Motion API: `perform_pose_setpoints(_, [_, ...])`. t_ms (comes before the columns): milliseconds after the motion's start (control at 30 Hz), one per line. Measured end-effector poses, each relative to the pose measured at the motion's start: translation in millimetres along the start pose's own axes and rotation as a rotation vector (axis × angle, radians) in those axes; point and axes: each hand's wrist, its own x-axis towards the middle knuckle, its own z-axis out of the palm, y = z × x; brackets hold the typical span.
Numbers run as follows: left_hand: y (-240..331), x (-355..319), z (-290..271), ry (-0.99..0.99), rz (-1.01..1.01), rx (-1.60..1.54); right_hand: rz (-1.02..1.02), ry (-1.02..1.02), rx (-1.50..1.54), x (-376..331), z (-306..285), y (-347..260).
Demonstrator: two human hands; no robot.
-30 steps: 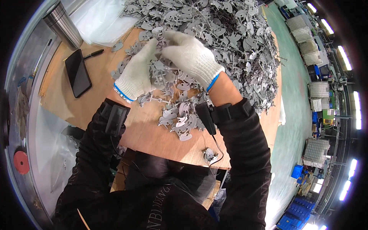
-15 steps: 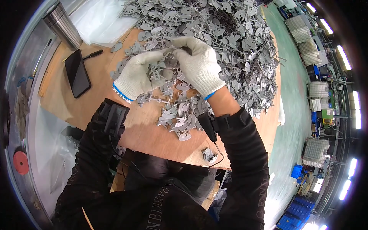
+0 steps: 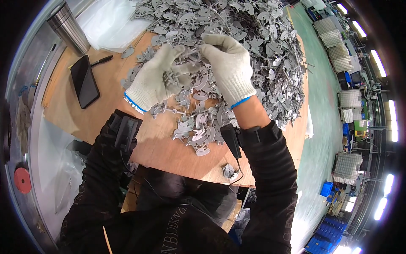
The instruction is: Sorting and inspecting small grey plastic components from a large pile on a workbench.
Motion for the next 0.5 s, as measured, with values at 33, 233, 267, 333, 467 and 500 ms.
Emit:
perform_pose_setpoints(33, [2,0,-2,-0.061,-0.013,-0.051,-0.018,-0.021,-0.010,-4,3,-6])
perform_pose_setpoints(233, [-5,7,-13,-0.137,-0.020,-0.143,0.106,-0.328,-0.261,-23,28,-46])
perform_pose_setpoints(267, [-6,8,-13,-0.122,0.029,-0.143,0.100,-0.331,-0.282,-22,30,-48])
perform_pose_setpoints(333, [-8,11,-13,-0.090,0.127,-0.144,0.096,-0.333,-0.302,-21,30,-45])
perform_pose_setpoints(467, [-10,9,-13,-0.094,0.037,-0.150,0.005,-0.200,-0.179,-15,28,-28])
perform_pose_setpoints(500, [-9,9,-13,-0.090,0.035,-0.154,-0.093,-0.107,-0.182,-13,26,-27])
